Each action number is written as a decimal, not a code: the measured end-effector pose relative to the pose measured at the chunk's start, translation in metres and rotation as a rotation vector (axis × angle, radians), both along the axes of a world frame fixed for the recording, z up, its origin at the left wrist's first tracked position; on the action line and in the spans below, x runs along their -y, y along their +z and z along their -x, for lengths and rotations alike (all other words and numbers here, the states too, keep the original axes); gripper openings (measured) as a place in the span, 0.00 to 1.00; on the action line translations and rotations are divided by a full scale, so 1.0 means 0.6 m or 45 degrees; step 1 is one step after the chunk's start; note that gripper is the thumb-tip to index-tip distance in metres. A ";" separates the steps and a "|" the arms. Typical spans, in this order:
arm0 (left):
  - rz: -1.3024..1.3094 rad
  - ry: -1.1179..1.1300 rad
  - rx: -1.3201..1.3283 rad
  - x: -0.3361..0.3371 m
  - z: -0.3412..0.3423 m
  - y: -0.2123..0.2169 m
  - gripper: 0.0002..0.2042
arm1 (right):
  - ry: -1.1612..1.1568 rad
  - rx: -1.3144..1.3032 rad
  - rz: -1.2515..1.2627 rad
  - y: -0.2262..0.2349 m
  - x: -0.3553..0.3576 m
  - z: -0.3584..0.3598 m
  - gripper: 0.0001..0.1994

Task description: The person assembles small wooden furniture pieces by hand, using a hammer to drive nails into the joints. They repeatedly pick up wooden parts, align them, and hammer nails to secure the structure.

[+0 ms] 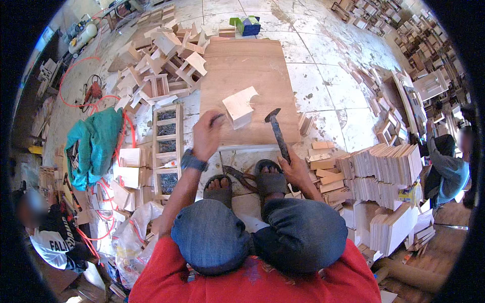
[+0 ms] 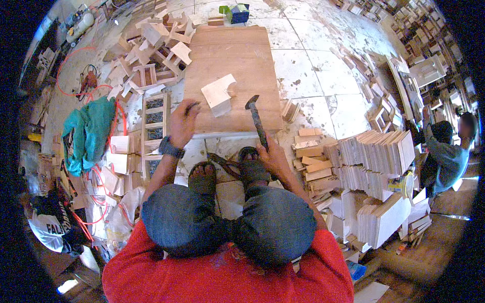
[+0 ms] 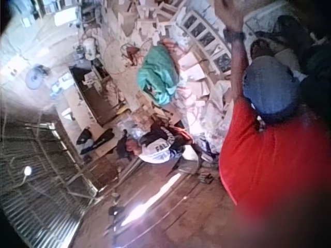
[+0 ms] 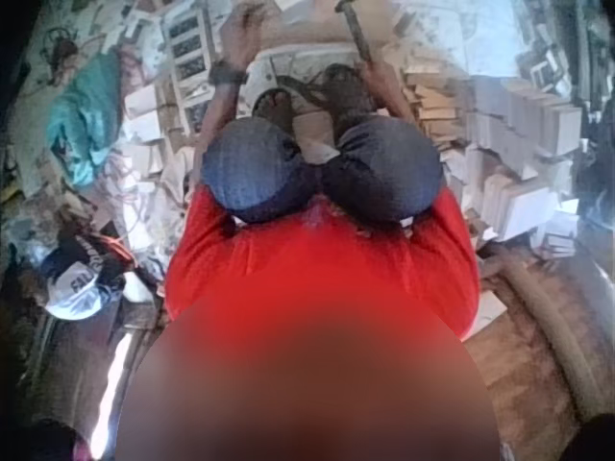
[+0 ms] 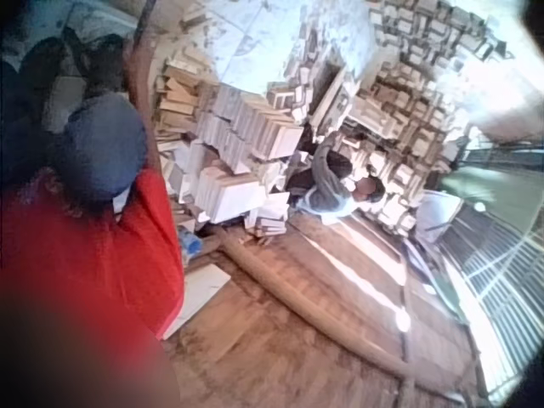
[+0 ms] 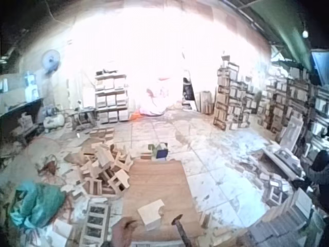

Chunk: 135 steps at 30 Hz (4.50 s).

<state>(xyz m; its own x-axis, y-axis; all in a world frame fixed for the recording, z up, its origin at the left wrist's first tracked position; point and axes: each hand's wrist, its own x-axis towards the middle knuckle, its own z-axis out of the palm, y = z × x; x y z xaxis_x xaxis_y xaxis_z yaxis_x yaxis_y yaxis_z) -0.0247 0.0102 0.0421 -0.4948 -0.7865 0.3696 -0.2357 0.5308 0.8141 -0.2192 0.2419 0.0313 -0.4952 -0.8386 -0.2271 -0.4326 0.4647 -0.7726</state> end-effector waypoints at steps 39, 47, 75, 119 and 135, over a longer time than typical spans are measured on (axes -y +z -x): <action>0.008 -0.240 0.266 0.000 0.113 0.041 0.41 | 0.100 -0.518 0.567 0.137 0.053 -0.023 0.26; 0.251 -0.225 0.040 -0.011 0.070 0.026 0.34 | 0.001 -0.218 -0.036 0.033 0.021 -0.002 0.24; -0.334 0.652 1.551 -0.037 -0.382 -0.174 0.11 | -0.025 -0.114 -0.127 -0.026 -0.013 0.009 0.24; -0.065 -0.185 -0.043 0.023 0.131 0.010 0.53 | 0.238 -0.416 0.487 0.169 0.092 -0.011 0.26; 0.135 -0.098 0.214 0.028 0.131 0.010 0.51 | 0.273 -0.362 0.000 0.095 0.089 -0.002 0.24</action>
<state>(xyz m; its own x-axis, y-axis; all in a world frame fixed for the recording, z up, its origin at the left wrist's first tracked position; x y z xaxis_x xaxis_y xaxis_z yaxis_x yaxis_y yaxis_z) -0.1030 -0.0064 0.0482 -0.6135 -0.7050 0.3557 -0.3187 0.6332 0.7053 -0.2179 0.1884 0.0882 -0.3513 -0.9303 -0.1056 -0.7182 0.3401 -0.6071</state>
